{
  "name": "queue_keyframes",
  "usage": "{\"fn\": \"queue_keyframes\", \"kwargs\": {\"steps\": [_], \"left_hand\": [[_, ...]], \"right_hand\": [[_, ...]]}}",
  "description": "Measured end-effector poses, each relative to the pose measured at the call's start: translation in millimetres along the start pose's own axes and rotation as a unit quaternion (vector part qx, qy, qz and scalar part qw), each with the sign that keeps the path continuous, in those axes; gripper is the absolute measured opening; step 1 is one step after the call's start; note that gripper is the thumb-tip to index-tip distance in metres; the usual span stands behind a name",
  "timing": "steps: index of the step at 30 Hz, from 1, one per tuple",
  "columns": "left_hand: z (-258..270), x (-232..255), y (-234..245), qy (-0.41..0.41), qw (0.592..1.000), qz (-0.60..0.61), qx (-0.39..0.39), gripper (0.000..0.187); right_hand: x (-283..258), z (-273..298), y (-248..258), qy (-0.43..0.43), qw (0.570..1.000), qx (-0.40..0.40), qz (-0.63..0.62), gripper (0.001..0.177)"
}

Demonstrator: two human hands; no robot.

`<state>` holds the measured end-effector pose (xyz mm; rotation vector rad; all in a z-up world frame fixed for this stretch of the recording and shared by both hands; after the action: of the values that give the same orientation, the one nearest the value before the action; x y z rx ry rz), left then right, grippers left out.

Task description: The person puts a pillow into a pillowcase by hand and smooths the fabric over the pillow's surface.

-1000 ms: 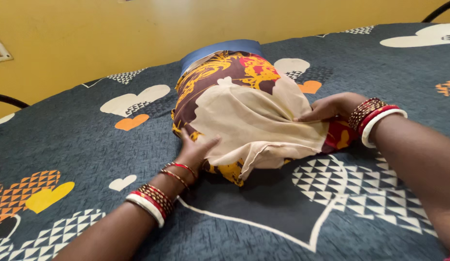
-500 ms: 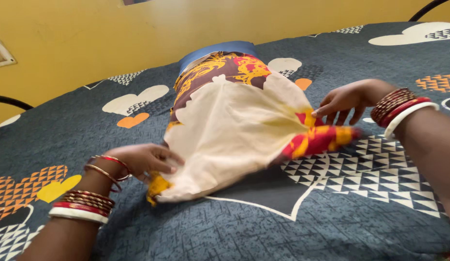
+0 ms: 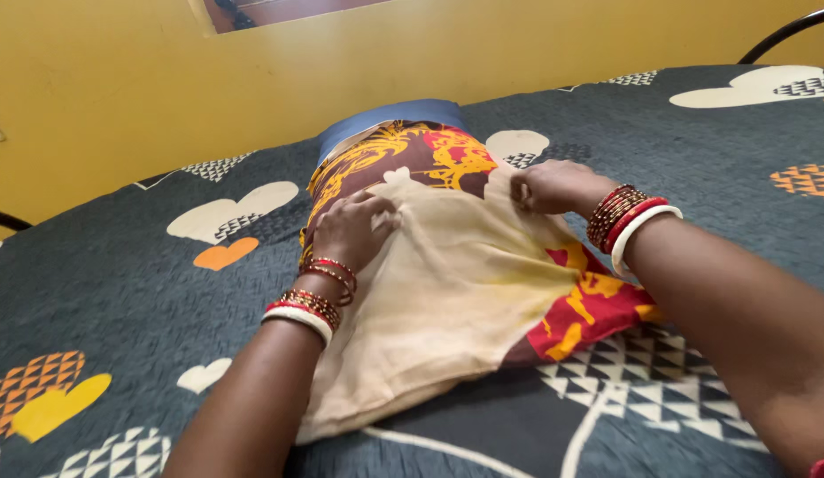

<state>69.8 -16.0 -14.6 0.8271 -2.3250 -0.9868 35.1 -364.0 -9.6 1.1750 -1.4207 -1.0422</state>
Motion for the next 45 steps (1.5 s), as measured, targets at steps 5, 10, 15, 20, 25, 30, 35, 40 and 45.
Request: {"fn": "queue_keyframes", "kwargs": {"steps": [5, 10, 15, 20, 25, 30, 35, 40, 45], "left_hand": [[-15, -23, -17, -0.048, 0.998, 0.030, 0.037, 0.018], [-21, -15, -10, -0.110, 0.989, 0.072, 0.068, 0.039], [-24, -5, -20, -0.080, 0.993, 0.073, 0.041, 0.021], [-35, -7, -16, -0.020, 0.991, 0.120, 0.057, 0.020], [-34, 10, -2, -0.117, 0.989, 0.079, -0.044, 0.036], [-28, 5, -17, -0.115, 0.992, 0.048, -0.016, 0.016], [-33, 5, -18, -0.079, 0.996, 0.049, 0.010, 0.028], [-24, 11, -2, -0.034, 0.998, 0.012, -0.042, 0.035], [-17, 15, -4, -0.049, 0.999, 0.011, -0.004, 0.016]], "right_hand": [[14, -22, 1, -0.035, 0.982, -0.142, -0.122, 0.031], [13, -12, 9, -0.093, 0.948, -0.237, -0.193, 0.042], [11, -13, -4, -0.043, 0.946, -0.299, -0.117, 0.038], [24, -25, -16, -0.056, 0.950, -0.264, -0.159, 0.021], [22, -16, 1, -0.090, 0.948, -0.222, -0.209, 0.029], [5, -4, 3, -0.082, 0.951, -0.275, -0.114, 0.029], [13, -10, -8, -0.056, 0.967, -0.224, -0.112, 0.031], [21, -3, -1, -0.147, 0.957, -0.236, -0.075, 0.034], [32, -8, -19, -0.118, 0.955, -0.237, -0.131, 0.030]]}}
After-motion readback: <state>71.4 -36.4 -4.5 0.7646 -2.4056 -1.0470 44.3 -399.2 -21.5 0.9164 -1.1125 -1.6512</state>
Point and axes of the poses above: each hand's wrist, its own z-axis away from the middle knuckle, its own y-axis out of the back of the hand, x = y × z, the point moved 1 cm from there along -z, towards the middle knuckle, and after that the axes turned 10 degrees about z, right-handed, at the moved point
